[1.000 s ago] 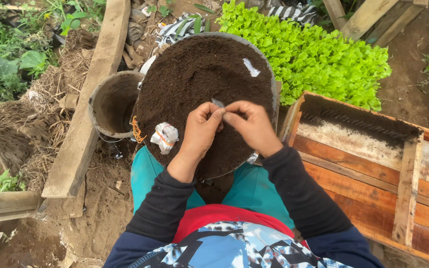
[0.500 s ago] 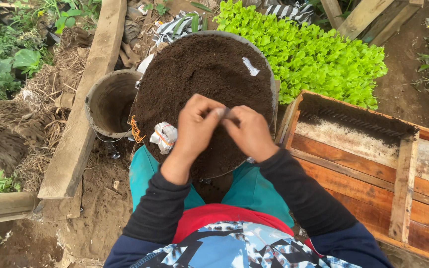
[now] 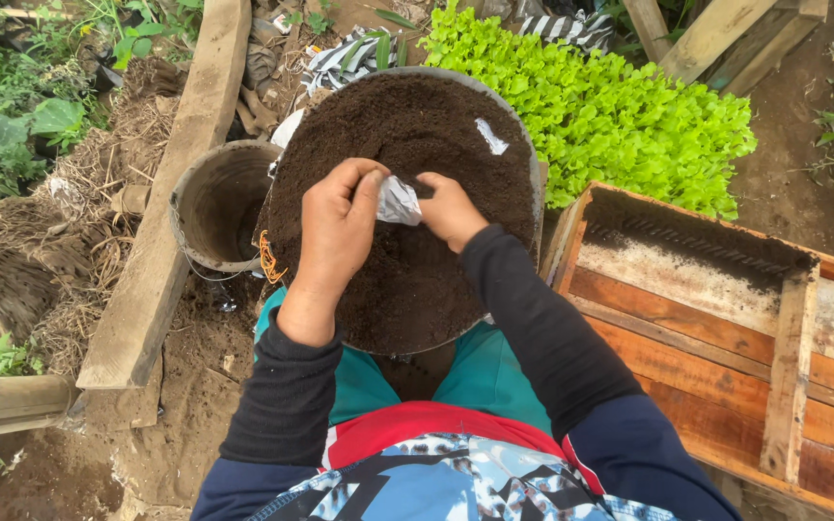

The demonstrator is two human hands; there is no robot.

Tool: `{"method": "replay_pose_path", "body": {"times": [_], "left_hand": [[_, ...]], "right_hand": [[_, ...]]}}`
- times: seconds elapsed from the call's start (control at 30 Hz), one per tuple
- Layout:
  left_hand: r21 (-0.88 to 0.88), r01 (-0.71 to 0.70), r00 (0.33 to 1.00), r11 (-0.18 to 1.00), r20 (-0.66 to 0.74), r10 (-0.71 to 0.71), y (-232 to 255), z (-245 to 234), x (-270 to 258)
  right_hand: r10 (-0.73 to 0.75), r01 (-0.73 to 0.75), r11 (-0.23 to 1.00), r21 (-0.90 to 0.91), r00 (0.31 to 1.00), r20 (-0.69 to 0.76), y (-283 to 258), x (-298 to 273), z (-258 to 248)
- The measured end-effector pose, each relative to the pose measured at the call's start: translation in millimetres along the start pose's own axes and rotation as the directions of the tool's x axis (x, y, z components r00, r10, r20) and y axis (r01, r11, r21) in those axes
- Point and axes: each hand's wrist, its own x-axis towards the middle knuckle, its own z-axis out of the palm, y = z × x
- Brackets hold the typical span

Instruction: The person sits with a bucket of soil on their lap and repeatedly scoops handfuls of soil to wrap in small pieces of white paper. They then place the wrapped soil bundles into a wooden crate positioned to their right.

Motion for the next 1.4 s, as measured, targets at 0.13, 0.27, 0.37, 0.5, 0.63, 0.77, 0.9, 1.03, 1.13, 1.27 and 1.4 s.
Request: {"method": "replay_pose_path", "body": {"times": [0.13,0.27,0.37,0.5,0.63,0.77,0.9,1.03,1.13,1.27,1.4], "left_hand": [[0.089,0.019,0.999,0.996,0.029,-0.021,-11.3,14.6,1.9],[0.222,0.137,0.986,0.965,0.059,-0.154,-12.1,40.2,-3.1],[0.232,0.197,0.968,0.953,0.109,-0.227,-35.7,65.3,-10.5],[0.047,0.289,0.948,0.956,0.127,-0.293,-79.2,89.2,-17.6],[0.026,0.301,0.943,0.953,0.14,-0.302,-90.2,93.6,-18.7],[-0.11,0.365,0.928,0.924,0.121,-0.352,-108.2,105.6,-19.2],[-0.244,0.417,0.908,0.875,0.16,-0.388,-71.2,98.7,-17.7],[-0.023,0.179,0.967,0.984,0.189,-0.171,-22.8,66.6,-6.8],[0.449,-0.098,0.941,0.888,0.333,-0.064,-26.4,66.0,-7.1],[0.032,0.437,0.891,0.899,0.118,-0.438,-64.7,79.9,0.3],[-0.66,0.677,0.621,0.324,0.276,-0.734,-42.1,81.0,7.3]], "right_hand": [[0.115,-0.199,0.703,0.683,0.979,0.168,-73.6,-44.8,-46.8],[0.028,-0.05,0.407,0.912,0.999,0.042,-114.1,-52.8,-73.2],[0.032,0.129,0.411,0.902,0.987,-0.156,-117.5,-47.3,-72.1],[0.112,0.201,0.437,0.877,0.955,-0.275,-114.7,-55.5,-70.0],[0.085,0.213,0.481,0.851,0.954,-0.287,-124.7,-75.5,-69.9],[-0.165,0.26,0.751,0.607,0.964,-0.208,-124.4,-97.4,-79.2],[-0.503,0.47,0.864,-0.182,0.826,-0.255,-107.6,-116.9,-88.9],[-0.586,0.451,0.465,-0.762,0.802,0.116,-70.1,-119.8,-90.5],[-0.492,0.463,0.646,-0.607,0.86,0.132,-75.4,-120.7,-94.7],[-0.489,0.464,0.832,-0.305,0.872,-0.005,-99.9,-126.1,-100.1],[-0.372,0.375,0.927,-0.02,0.923,0.098,-113.9,-118.4,-110.2]]}}
